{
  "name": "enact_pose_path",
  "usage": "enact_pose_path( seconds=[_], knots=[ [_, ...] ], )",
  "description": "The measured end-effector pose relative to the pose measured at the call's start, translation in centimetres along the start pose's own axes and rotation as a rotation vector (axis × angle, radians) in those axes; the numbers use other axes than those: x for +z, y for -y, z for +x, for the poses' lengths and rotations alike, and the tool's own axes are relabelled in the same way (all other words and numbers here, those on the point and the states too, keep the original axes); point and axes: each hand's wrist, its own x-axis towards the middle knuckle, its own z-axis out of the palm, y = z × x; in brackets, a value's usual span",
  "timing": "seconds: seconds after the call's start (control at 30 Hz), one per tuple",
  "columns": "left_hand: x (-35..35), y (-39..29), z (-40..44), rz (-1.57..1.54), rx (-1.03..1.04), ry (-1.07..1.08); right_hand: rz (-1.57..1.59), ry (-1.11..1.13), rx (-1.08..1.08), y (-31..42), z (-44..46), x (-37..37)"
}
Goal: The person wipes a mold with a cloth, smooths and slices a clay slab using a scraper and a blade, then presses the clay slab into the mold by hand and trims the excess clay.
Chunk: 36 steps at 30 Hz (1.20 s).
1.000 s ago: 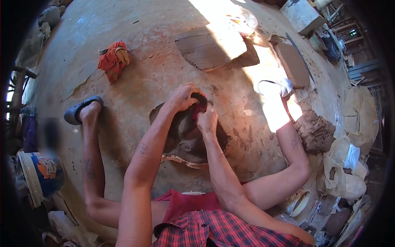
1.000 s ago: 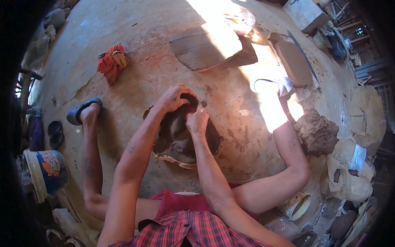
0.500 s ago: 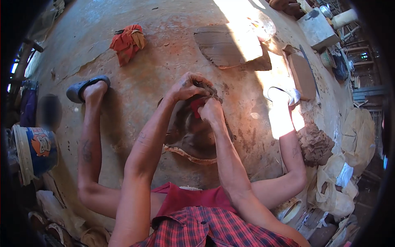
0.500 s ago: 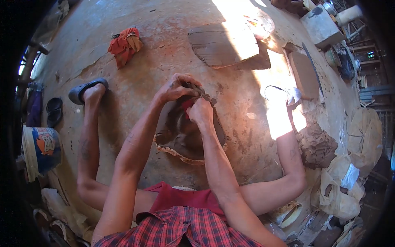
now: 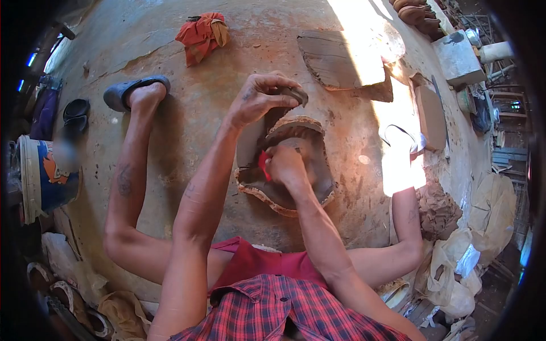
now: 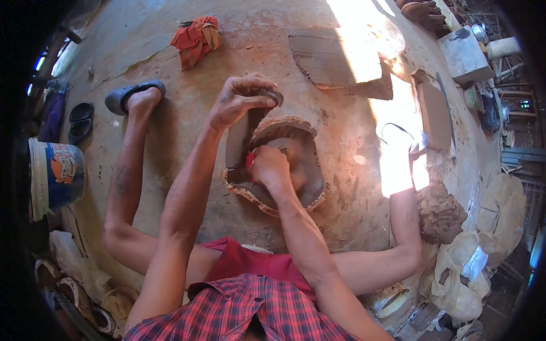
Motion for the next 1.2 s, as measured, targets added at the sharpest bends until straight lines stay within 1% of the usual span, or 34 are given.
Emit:
enact_pose_path(
  seconds=[0.07, 0.13, 0.17, 0.23, 0.3, 0.33, 0.37, 0.4, 0.43, 0.47, 0.5, 0.53, 0.57, 0.63, 0.67, 0.7, 0.73, 0.77, 0.83, 0.9, 0.97, 1.03, 1.07, 1.1, 1.13, 1.17, 1.2],
  knots=[
    [-0.5, -0.5, -0.5, 0.01, 0.02, -0.046, 0.097, -0.045, -0.001, 0.8, -2.1, 1.9],
    [-1.3, -0.6, -0.9, 0.063, 0.129, -0.084, 0.136, -0.008, 0.027, 2.3, -3.7, 4.4],
    [-1.6, -1.1, -1.4, 0.067, 0.128, -0.085, 0.163, 0.001, 0.027, 3.3, -4.5, 6.2],
    [-1.7, -2.8, -2.3, -0.053, 0.218, -0.104, 0.198, 0.0, 0.03, 5.2, -5.9, 8.5],
    [-2.0, -4.7, -3.4, -0.026, 0.22, -0.094, 0.276, -0.056, -0.164, 6.4, -6.6, 9.2],
    [-1.8, -5.7, -4.1, -0.068, 0.282, -0.131, 0.28, -0.067, -0.165, 6.1, -6.7, 8.3],
    [-1.7, -6.6, -4.5, -0.112, 0.345, -0.171, 0.284, -0.013, -0.212, 5.1, -7.0, 7.1],
    [-1.6, -7.4, -4.5, -0.157, 0.408, -0.163, 0.285, 0.041, -0.259, 3.8, -7.3, 5.7],
    [-1.0, -8.2, -4.3, -0.16, 0.42, -0.157, 0.351, -0.06, -0.426, 1.9, -7.0, 4.1],
    [-0.1, -9.2, -4.1, -0.116, 0.455, -0.225, 0.41, -0.157, -0.596, 0.3, -6.3, 2.6],
    [1.0, -10.2, -4.1, -0.074, 0.482, -0.291, 0.769, -0.186, -0.5, 0.0, -6.2, 1.8],
    [2.1, -11.6, -3.8, -0.027, 0.475, -0.284, 1.126, -0.216, -0.394, 0.1, -6.0, 0.6],
    [3.3, -12.3, -3.4, -0.063, 0.507, -0.252, 1.122, -0.228, -0.4, 0.0, -5.9, -0.9],
    [5.7, -13.7, -3.0, -0.268, 0.554, -0.234, 1.627, -0.377, -0.502, 0.6, -6.3, -4.7],
    [6.5, -13.7, -2.9, -0.266, 0.558, -0.223, 1.651, -0.581, -0.592, -0.3, -5.3, -5.3],
    [7.0, -13.5, -3.0, -0.45, 0.536, -0.198, 1.668, -0.785, -0.68, -1.0, -4.3, -5.9],
    [7.5, -13.1, -3.0, -0.633, 0.506, -0.173, 1.784, -0.83, -0.7, -0.2, -5.3, -7.8],
    [8.1, -12.6, -2.9, -0.627, 0.502, -0.168, 1.796, -0.928, -0.726, 0.4, -5.2, -8.9],
    [8.8, -10.9, -2.5, -0.55, 0.301, -0.287, 1.855, -0.973, -0.659, -1.1, -5.0, -10.7],
    [10.4, -12.4, -1.7, -0.119, 0.41, -0.152, 1.645, -1.063, -0.597, 0.7, -5.8, -11.7],
    [15.8, -13.6, -2.3, 0.796, 0.386, -0.25, 1.487, -1.151, -0.549, 1.7, -6.7, -13.0],
    [17.6, -11.8, -0.7, 0.162, 0.227, 0.047, 1.514, -1.218, -0.582, 1.3, -8.2, -14.0],
    [18.5, -10.9, 0.1, -0.125, 0.104, 0.139, 1.566, -1.248, -0.611, 0.8, -9.2, -14.4],
    [20.8, -10.2, 0.5, -0.098, -0.019, 0.154, 1.61, -1.288, -0.635, 0.1, -10.4, -14.9],
    [22.9, -10.5, 0.6, -0.117, 0.224, -0.023, 1.652, -1.331, -0.662, -0.5, -11.7, -15.5],
    [23.6, -10.7, 0.6, -0.165, 0.288, -0.037, 1.677, -1.377, -0.693, -1.0, -13.2, -16.2],
    [23.5, -11.1, 0.3, -0.255, 0.282, -0.001, 1.696, -1.432, -0.724, -1.6, -14.8, -17.0]
  ],
)
